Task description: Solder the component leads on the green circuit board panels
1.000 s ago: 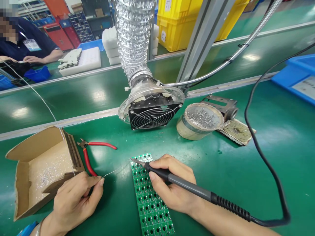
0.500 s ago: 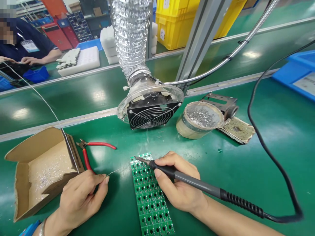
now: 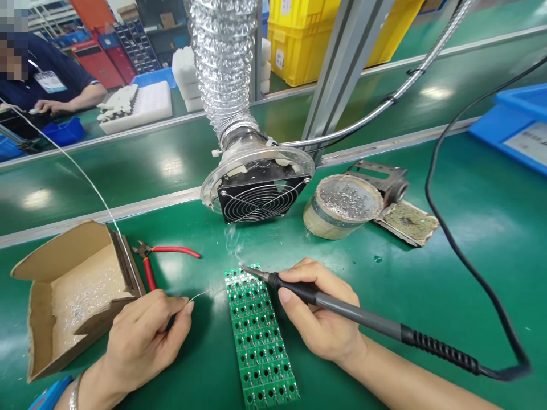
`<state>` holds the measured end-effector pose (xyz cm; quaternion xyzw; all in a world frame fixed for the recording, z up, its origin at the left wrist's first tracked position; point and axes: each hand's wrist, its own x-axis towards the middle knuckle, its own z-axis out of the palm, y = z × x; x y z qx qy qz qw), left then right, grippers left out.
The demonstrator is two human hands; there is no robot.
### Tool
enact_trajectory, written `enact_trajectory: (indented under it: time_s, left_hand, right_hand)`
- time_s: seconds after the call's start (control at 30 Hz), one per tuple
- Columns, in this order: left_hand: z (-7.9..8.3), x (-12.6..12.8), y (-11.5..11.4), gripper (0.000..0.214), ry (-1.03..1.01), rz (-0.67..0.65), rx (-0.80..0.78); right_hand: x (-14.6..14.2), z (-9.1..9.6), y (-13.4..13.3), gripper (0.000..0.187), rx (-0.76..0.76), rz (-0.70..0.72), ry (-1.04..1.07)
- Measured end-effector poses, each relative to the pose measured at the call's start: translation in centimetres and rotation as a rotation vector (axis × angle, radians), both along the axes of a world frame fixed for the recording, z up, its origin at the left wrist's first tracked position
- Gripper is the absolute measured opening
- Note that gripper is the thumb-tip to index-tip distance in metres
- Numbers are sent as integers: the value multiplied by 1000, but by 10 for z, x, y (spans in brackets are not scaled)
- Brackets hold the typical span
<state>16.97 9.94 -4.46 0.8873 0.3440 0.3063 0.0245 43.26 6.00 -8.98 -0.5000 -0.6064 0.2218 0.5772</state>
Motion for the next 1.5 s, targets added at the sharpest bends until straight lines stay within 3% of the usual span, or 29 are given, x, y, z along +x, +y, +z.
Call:
enact_trajectory:
  time_s: [0.17,0.43,0.77,1.0,1.27,1.5]
  left_hand:
    - [7,14,3,14,58,-21,18]
    - [-2,11,4,15,69,-28,39]
    - [-5,19,12,17,97,-46,77]
    - [-3,21,14,18,100,-59,81]
    - [-1,30,15,19,94,-66,75]
    - [-3,33,17,18,114,-73,94]
  right_hand:
    - [4,-1,-1,20,-18,-8,-4]
    - [0,6,4,14,-6,-10,-118]
    - [-3,12,6,12,33,-10,-113]
    - [-1,8,5,15,41,14,-78]
    - [10,6,1,15,-15,-78,-40]
    - [9,7,2,13,-23,-41,-84]
